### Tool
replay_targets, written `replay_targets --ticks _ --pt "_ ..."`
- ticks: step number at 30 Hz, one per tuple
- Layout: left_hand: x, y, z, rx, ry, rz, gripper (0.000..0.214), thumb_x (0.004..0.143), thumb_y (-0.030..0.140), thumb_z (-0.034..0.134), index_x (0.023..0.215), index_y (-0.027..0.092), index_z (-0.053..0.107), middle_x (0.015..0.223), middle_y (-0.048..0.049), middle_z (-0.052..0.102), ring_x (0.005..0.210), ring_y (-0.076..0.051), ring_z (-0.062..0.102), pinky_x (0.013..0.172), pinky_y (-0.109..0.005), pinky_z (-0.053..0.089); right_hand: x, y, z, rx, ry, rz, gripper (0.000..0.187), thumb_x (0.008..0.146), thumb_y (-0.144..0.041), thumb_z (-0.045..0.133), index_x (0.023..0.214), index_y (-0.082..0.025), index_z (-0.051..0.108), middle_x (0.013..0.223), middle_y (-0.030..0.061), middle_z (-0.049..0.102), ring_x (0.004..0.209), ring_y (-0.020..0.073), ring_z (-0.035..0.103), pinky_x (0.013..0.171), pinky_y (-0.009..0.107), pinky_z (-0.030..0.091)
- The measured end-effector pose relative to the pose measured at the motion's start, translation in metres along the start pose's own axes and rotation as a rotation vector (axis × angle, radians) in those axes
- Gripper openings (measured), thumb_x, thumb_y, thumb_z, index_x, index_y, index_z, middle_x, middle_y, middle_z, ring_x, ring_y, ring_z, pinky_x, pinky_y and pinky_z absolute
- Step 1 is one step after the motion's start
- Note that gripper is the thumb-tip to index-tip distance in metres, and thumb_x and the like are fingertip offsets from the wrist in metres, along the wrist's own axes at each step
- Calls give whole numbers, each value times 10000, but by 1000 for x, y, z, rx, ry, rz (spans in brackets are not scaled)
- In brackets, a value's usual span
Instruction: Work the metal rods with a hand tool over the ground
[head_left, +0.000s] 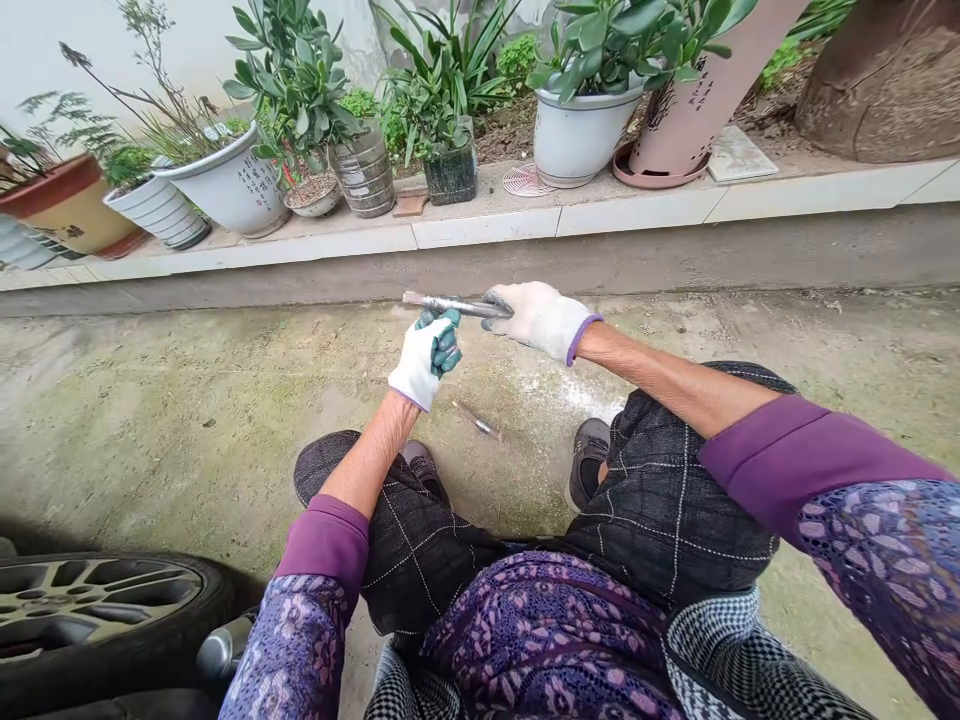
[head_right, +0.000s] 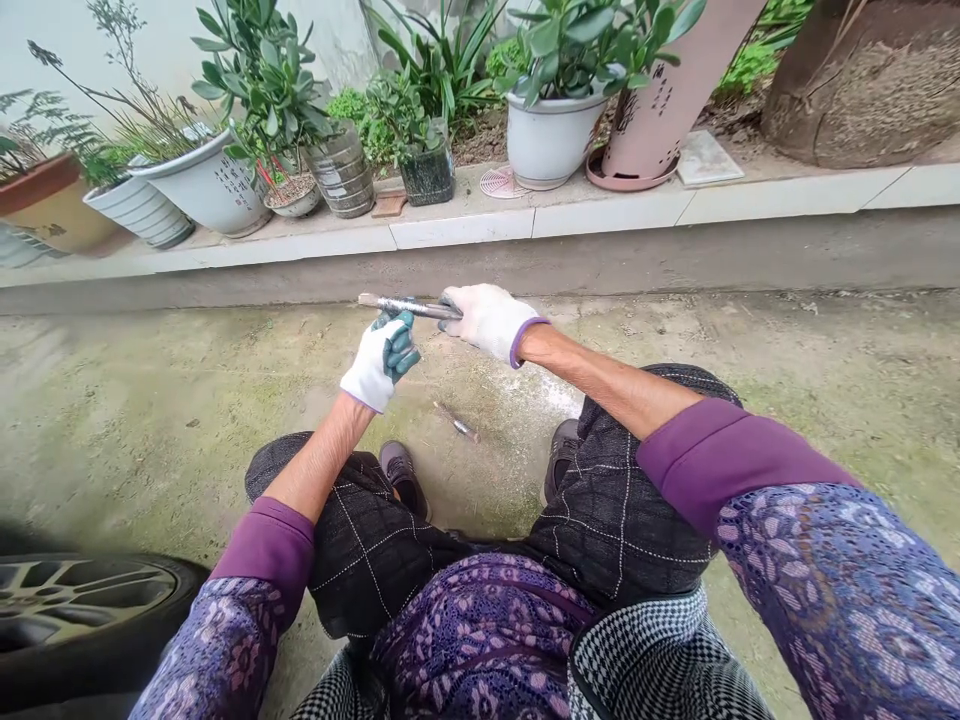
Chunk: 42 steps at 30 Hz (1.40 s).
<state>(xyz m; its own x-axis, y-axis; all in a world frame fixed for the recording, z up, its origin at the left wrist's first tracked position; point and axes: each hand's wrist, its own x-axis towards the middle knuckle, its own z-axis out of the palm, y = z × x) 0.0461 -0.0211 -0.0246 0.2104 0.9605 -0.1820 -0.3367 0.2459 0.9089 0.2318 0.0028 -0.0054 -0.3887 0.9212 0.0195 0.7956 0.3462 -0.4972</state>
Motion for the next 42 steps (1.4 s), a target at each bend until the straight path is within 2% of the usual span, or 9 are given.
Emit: replay_targets --ticks 3,6,10,14,21,28,32,34,42 --pt "2 4 -3 -23 -23 7 222 750 231 664 767 206 444 461 132 285 337 -25 179 343 -186 171 -3 4 0 -209 92 -101 285 903 -391 552 1082 -185 630 1003 102 673 821 204 594 660 298 375" --pt "3 6 -5 -5 -61 5 216 733 208 642 758 209 428 483 116 356 351 -30 210 343 -185 191 -5 6 -3 -214 73 -73 314 939 -435 482 1069 -193 633 938 88 671 763 195 569 632 302 337" --pt "0 6 -5 102 -68 49 186 703 205 630 760 204 452 523 105 389 362 -35 261 337 -195 219 -2 4 -7 -64 60 22 286 916 -440 516 994 -199 647 801 47 634 670 163 509 588 291 308" --pt "-6 5 -1 198 -68 89 292 679 219 646 962 168 599 599 98 418 376 -30 287 326 -206 231 -2 -2 -12 121 35 69 195 903 -342 542 878 -174 637 670 5 561 581 117 445 545 269 310" --pt "0 2 -4 171 -121 59 330 750 280 615 1055 154 637 489 114 339 352 -47 224 343 -205 250 -1 -10 -20 437 17 230 201 873 -368 614 846 -170 597 589 -33 488 455 67 386 407 217 308" --pt "2 -1 -10 175 -58 85 315 720 278 654 1007 151 635 528 108 401 360 -37 282 351 -197 299 -4 -13 -15 604 -89 197 194 886 -372 594 842 -188 553 590 -44 444 429 67 357 341 201 295" --pt "-3 -3 -8 293 -6 73 309 731 316 663 979 135 634 612 53 559 375 -40 386 388 -205 381 -10 -14 -12 614 -110 189 189 874 -371 596 833 -190 557 560 -47 430 425 75 355 334 201 295" --pt "-3 -3 -8 336 -26 79 311 723 324 667 962 127 640 689 15 622 394 -42 435 402 -209 401 -10 -12 -11 625 -101 197 196 862 -375 609 820 -193 551 556 -49 432 421 74 358 332 199 296" --pt "8 10 -14 401 -109 76 326 684 335 651 940 133 639 549 59 511 414 -66 420 415 -215 432 -5 -4 -19 850 -117 156 326 785 -483 691 774 -202 528 571 -56 467 395 56 336 317 187 272"
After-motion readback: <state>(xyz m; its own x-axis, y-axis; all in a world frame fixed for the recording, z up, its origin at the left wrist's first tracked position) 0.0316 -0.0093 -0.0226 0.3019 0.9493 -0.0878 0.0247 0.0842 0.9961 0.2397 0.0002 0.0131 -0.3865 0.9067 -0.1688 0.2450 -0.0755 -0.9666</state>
